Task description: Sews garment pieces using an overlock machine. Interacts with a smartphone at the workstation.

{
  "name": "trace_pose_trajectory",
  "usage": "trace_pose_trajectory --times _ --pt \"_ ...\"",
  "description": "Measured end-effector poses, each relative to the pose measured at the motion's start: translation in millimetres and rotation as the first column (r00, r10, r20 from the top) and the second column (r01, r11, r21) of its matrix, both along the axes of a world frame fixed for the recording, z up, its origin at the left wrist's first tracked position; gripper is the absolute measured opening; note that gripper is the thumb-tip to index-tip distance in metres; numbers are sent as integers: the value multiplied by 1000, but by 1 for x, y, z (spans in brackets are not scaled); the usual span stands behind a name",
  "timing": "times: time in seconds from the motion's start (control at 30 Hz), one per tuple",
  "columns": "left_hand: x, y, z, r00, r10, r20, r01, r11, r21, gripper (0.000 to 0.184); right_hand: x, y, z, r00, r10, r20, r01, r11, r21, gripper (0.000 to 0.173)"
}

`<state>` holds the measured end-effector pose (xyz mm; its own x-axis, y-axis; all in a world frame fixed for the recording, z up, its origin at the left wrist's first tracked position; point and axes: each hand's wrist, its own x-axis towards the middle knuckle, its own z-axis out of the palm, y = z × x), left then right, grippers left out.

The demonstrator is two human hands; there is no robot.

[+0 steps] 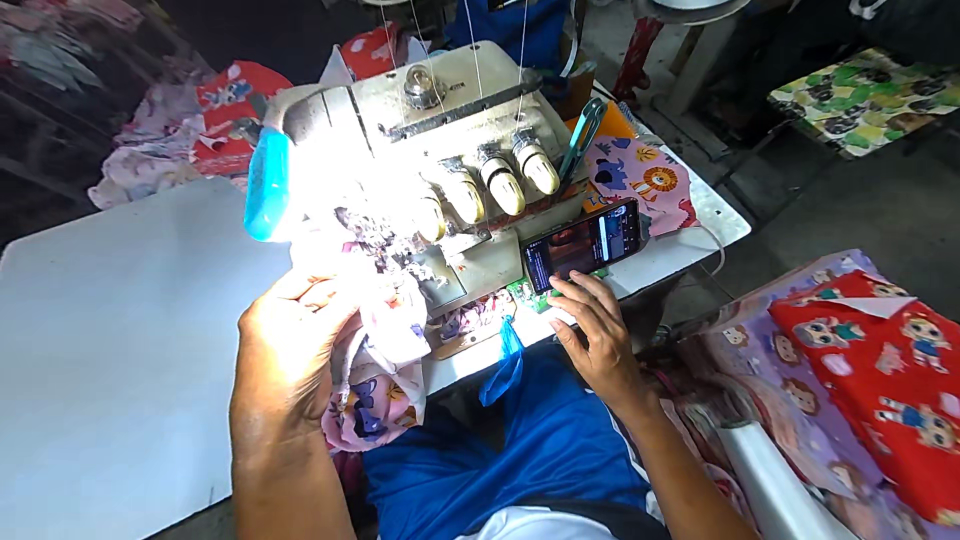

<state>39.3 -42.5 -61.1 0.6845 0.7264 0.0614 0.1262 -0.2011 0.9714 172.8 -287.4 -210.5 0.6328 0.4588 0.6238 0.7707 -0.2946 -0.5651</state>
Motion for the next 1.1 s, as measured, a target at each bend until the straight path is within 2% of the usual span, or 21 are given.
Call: trace_pose_trajectory --times 0.37,0.7,0.93,1.1 --pt "0 0 0 1000 9 -19 -9 1000 9 20 11 -23 -1 988 -155 9 155 988 -24 25" --pt "0 0 0 1000 3 -18 -3 1000 18 21 11 -21 0 987 -160 0 160 986 -37 26" --pt "0 0 0 1000 -1 -21 1 1000 18 19 15 -19 0 972 -235 -20 233 970 -69 29" --pt "0 -1 1 1000 9 -25 -9 1000 18 20 2 -2 2 992 -124 -16 123 991 -56 26"
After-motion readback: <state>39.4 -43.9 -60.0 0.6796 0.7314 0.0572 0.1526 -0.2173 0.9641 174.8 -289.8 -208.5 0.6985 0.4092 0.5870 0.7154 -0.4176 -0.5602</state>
